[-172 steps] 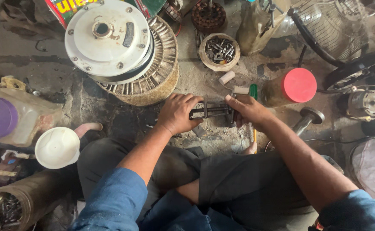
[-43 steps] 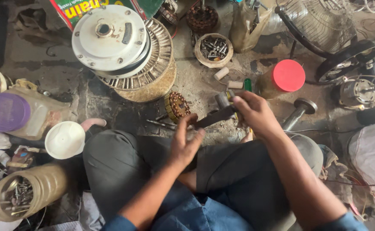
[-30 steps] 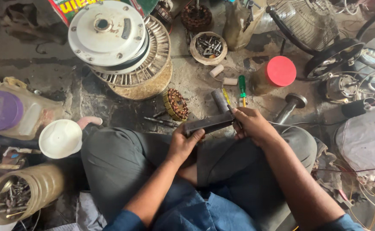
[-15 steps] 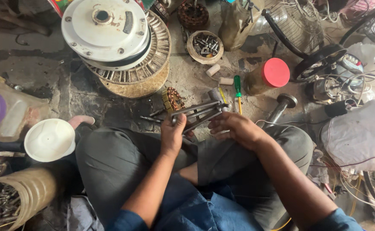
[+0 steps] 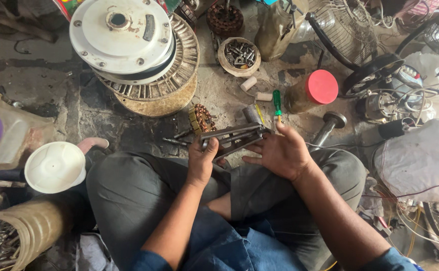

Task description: The person sits on the floor and uses a metal tool to press and adjust a copper-wound rotor component. They then use a screwdriver to tighten or adjust parts of the rotor assembly. The task involves precise manual manipulation of motor parts in a cluttered workshop setting.

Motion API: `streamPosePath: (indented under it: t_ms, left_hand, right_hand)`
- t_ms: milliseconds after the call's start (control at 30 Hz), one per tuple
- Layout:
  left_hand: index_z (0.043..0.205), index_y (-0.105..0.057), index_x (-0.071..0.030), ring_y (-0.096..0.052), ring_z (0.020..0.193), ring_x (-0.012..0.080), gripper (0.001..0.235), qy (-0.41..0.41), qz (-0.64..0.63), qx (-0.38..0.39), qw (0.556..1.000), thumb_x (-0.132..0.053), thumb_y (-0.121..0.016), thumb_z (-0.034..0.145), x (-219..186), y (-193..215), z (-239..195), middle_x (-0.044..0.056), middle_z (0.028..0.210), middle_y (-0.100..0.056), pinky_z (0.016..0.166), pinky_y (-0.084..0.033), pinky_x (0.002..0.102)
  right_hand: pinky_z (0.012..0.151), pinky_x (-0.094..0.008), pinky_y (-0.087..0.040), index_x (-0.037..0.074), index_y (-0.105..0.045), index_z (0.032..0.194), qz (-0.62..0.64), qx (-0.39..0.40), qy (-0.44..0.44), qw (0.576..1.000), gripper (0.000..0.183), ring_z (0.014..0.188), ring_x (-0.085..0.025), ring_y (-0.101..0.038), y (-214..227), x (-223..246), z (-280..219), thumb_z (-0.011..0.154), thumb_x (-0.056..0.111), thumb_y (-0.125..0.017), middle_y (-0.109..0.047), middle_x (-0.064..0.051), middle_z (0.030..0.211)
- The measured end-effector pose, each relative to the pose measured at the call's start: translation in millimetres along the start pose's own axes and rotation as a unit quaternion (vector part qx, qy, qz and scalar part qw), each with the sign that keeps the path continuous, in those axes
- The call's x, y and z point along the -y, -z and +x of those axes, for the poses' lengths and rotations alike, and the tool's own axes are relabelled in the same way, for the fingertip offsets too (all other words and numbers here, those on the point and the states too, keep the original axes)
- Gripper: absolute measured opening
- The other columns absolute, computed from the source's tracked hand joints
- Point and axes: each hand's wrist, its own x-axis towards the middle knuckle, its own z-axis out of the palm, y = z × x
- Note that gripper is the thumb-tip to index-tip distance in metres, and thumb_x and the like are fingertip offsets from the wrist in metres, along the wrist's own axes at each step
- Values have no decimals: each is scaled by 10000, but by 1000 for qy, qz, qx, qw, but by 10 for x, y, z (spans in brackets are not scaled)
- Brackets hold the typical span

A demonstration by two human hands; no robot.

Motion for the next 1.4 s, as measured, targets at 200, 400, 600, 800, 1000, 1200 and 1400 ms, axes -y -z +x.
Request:
streamPosePath:
  t_ms: [200,400,600,800,1000,1200,1400]
  left_hand:
    - [995,-658,-43,-614,493,120,381,85,-78,-14,993,-422,-631,1024,94,73,28,67,684,-671,405,-422,236]
    - [1027,-632,-43,-590,505,117,360,53,-4,22,998,-403,-620,1023,100,18,1,46,693,-633,400,-399,245]
    - [976,-614,-58,-549,456,91,436,31,-15,69,997,-472,-511,1065,75,-5,-2,54,639,-641,406,-412,224]
    - [947,-606,-47,-559,451,107,441,54,-46,36,997,-460,-510,1066,69,-27,25,72,634,-642,389,-400,233]
    - [964,-616,-49,-585,478,111,390,58,-21,20,998,-420,-538,1058,52,-3,19,54,648,-627,401,-419,235]
    - [983,-632,-60,-622,516,106,344,64,12,20,998,-397,-581,1029,51,-79,33,35,677,-654,413,-435,227]
    - [974,-630,-89,-593,506,86,233,74,43,6,996,-320,-614,1006,115,-90,11,-4,670,-592,402,-420,235]
  right_hand:
    - [1020,-477,-467,101,-627,1328,-415,-142,133,889,558,1265,-288,-565,-86,4,-23,787,-34,-661,-641,-105,1310]
    - [972,-428,-540,40,-669,1242,-750,-266,275,540,319,1172,-288,-650,-188,300,-109,933,-3,-605,-688,-148,1234]
    - [871,-350,-534,87,-577,1373,-512,-169,98,836,526,986,-186,-651,-124,223,-238,876,122,-747,-697,-78,973]
    - [925,-368,-555,-35,-645,1339,-483,-259,156,822,368,1013,-235,-703,-85,264,-212,1042,175,-585,-755,-139,1047]
    - [958,-346,-521,60,-575,1368,-428,-158,162,875,504,1146,-174,-639,-16,351,-280,872,87,-662,-681,-97,1232]
    - [981,-378,-504,46,-698,1265,-599,-246,35,761,362,1170,-257,-649,263,362,-265,1035,303,-589,-717,-171,1296]
    - [1064,-437,-515,61,-599,988,-340,-129,227,904,336,1218,-310,-665,294,350,-228,1003,392,-654,-686,-202,1227]
